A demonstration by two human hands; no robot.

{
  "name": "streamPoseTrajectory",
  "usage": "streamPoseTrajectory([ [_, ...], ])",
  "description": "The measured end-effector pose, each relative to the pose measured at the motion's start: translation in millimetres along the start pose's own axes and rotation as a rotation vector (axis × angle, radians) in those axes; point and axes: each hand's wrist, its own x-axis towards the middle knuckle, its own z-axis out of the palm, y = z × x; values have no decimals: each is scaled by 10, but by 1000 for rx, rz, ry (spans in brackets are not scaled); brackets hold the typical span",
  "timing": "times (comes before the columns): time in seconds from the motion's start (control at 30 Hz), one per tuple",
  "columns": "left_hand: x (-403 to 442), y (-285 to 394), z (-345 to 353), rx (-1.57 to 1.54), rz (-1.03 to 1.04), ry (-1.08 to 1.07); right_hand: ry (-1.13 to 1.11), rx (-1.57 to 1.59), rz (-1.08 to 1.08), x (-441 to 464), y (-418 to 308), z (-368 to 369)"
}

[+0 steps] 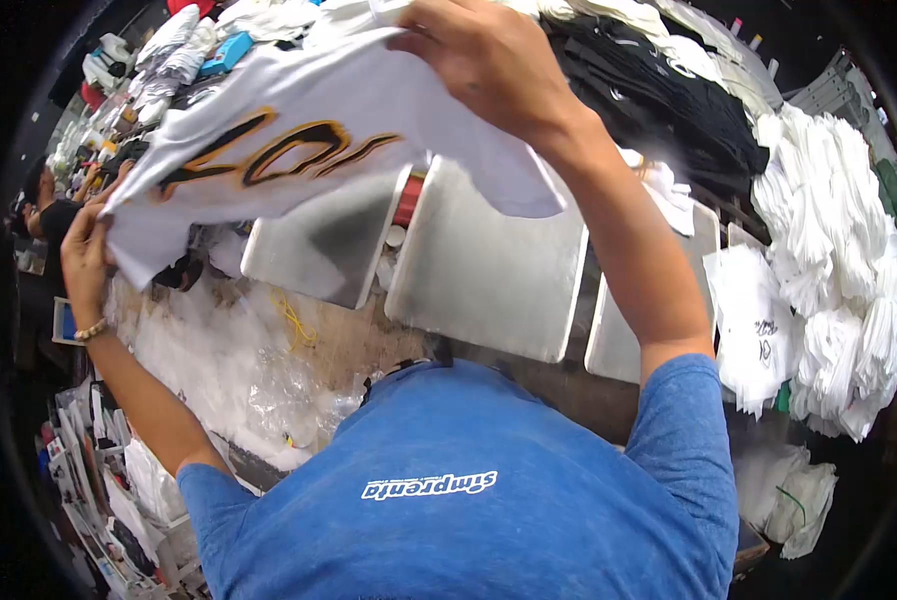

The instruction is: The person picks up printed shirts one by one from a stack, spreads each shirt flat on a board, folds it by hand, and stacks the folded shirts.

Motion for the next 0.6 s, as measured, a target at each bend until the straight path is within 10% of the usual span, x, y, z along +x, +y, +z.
streamPoseTrajectory([
  [0.3,1429,-438,655,304,-20,46,9,319,458,-626,-339,638],
  [0.6,2250,444,4006,-2,636,-111,285,371,1367,-2554,-640,1304],
])
